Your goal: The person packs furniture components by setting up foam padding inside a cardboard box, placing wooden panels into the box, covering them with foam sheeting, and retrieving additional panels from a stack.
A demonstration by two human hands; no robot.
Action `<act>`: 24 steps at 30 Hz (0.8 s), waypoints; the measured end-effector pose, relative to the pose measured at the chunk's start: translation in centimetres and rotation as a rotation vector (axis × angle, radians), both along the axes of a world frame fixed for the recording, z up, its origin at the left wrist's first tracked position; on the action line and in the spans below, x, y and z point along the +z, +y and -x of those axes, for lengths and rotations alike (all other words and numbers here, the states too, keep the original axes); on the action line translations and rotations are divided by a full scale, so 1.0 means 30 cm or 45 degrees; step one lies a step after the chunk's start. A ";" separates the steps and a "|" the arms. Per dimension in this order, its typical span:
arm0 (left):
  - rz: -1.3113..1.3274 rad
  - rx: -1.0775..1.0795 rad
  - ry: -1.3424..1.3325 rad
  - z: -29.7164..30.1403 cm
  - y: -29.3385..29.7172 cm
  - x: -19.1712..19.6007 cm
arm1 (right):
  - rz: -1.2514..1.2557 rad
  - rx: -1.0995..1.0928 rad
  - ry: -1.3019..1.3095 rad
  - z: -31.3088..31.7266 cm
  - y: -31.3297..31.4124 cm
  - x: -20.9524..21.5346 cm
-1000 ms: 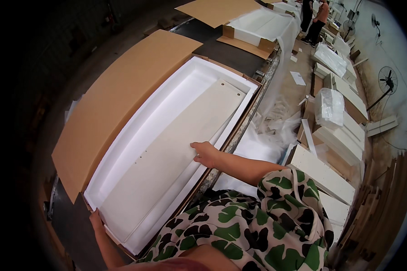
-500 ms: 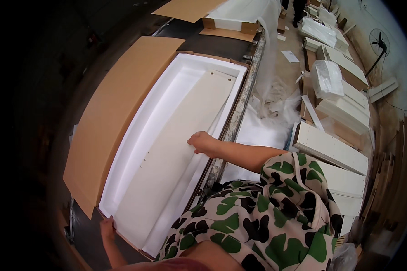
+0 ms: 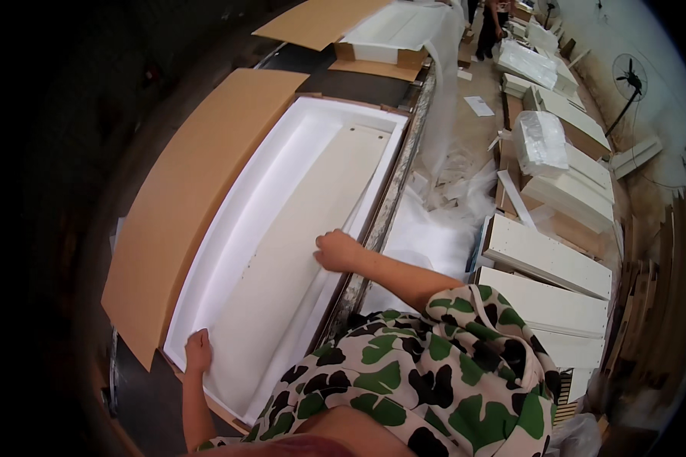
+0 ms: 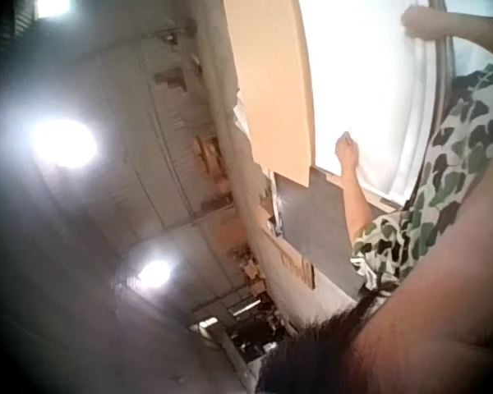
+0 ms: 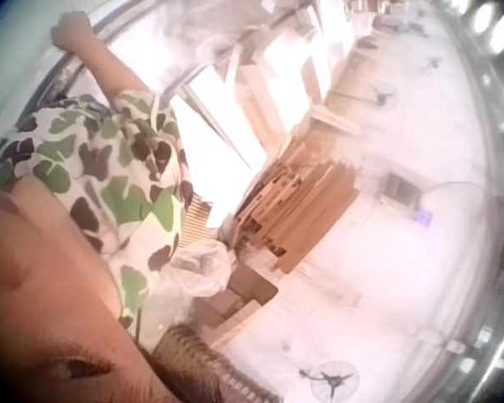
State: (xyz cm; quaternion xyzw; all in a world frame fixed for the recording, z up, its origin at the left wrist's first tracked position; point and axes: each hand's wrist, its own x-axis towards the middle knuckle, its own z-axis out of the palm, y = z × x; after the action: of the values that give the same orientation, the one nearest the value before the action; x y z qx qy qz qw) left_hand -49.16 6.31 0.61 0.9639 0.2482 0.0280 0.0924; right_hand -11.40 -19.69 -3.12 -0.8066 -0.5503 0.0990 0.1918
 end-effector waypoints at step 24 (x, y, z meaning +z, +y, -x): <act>0.411 0.511 0.079 -0.096 -0.060 -0.048 | 0.059 0.018 0.102 -0.055 -0.022 0.070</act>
State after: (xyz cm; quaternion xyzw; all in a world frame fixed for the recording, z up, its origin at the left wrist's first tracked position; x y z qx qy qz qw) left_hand -46.27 4.52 -0.83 0.8685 0.4386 -0.0239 0.2298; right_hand -9.77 -20.35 -1.03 -0.8023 -0.5455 0.1452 0.1943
